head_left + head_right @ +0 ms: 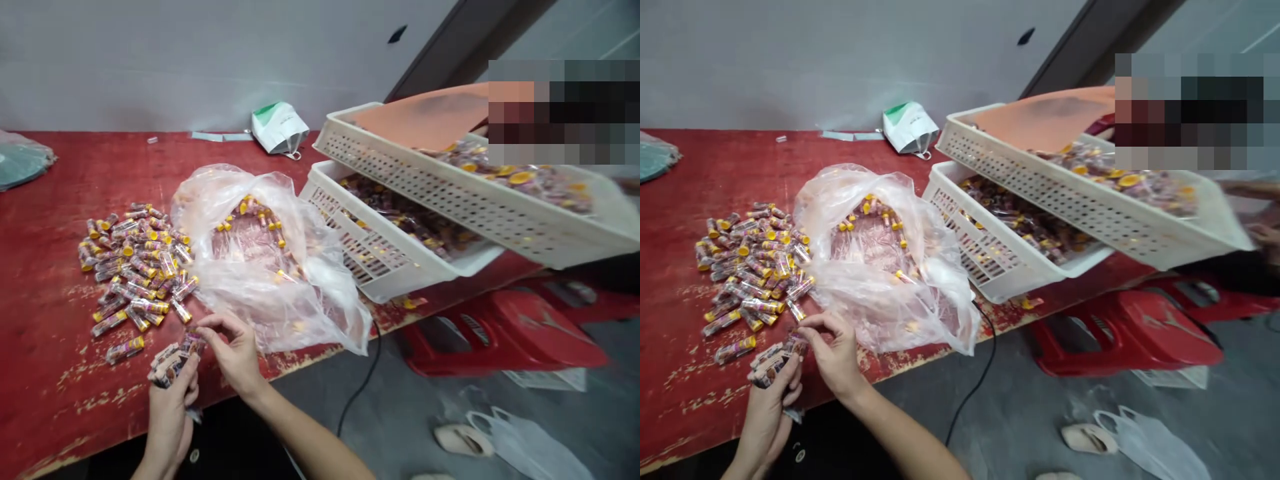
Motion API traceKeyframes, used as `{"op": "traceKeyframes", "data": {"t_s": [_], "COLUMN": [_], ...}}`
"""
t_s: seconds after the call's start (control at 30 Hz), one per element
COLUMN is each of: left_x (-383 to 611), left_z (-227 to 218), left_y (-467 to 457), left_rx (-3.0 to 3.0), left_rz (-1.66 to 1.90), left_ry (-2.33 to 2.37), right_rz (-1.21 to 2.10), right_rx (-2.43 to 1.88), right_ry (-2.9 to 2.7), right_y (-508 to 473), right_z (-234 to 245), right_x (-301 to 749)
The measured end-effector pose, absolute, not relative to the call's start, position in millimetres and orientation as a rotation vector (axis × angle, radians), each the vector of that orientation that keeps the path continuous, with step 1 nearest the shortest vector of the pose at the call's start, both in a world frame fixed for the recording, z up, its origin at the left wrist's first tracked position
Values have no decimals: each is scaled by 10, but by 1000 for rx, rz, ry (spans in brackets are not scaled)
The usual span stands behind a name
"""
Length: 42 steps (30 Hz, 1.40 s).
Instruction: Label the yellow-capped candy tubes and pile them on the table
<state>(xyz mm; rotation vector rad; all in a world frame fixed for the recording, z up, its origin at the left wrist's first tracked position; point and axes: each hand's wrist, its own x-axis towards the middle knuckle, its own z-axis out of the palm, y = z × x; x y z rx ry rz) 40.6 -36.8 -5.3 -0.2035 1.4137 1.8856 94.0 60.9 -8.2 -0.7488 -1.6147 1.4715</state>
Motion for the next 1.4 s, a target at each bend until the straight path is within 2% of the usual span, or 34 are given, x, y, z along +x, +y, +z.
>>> {"op": "traceKeyframes", "data": {"t_s": [0.1,0.17,0.3,0.4,0.5,0.63,0.83,1.0,1.23,1.4], "left_x": [496,459,245,111,60,38,11,10,65,190], "left_z": [-22,-29,-99,-121,-109,-123,-123,-102,-166,-128], "left_y": [-212,-173,-249,-353,-420,-459,-505,-531,-571,-558], "left_rx": [-247,-218,-46,63,-2,-46,6,17,122,108], "left_rz": [1978,2019,2006,1973,2001,2049,2048,2034,1946,1950], "left_ry": [1315,1319,1480,1501,1484,1440,1421,1428,1438,1376], "right_rz": [1403,1280,680,611,639,767,1245,1165,792,1076], "right_rx": [-782,-800,-1096,-1123,-1040,-872,-277,-110,-22,-242], "right_ry": [-1625,-1838,-2307,-2391,-2483,-2523,-2310,-2255,-2380,-2271], "right_y": [528,729,1817,2670,3015,2572,1227,939,869,579], "right_z": [-115,-107,18,77,19,-59,124,224,126,64], "right_x": [993,1045,1221,1350,1375,1361,1394,1361,1375,1362]}}
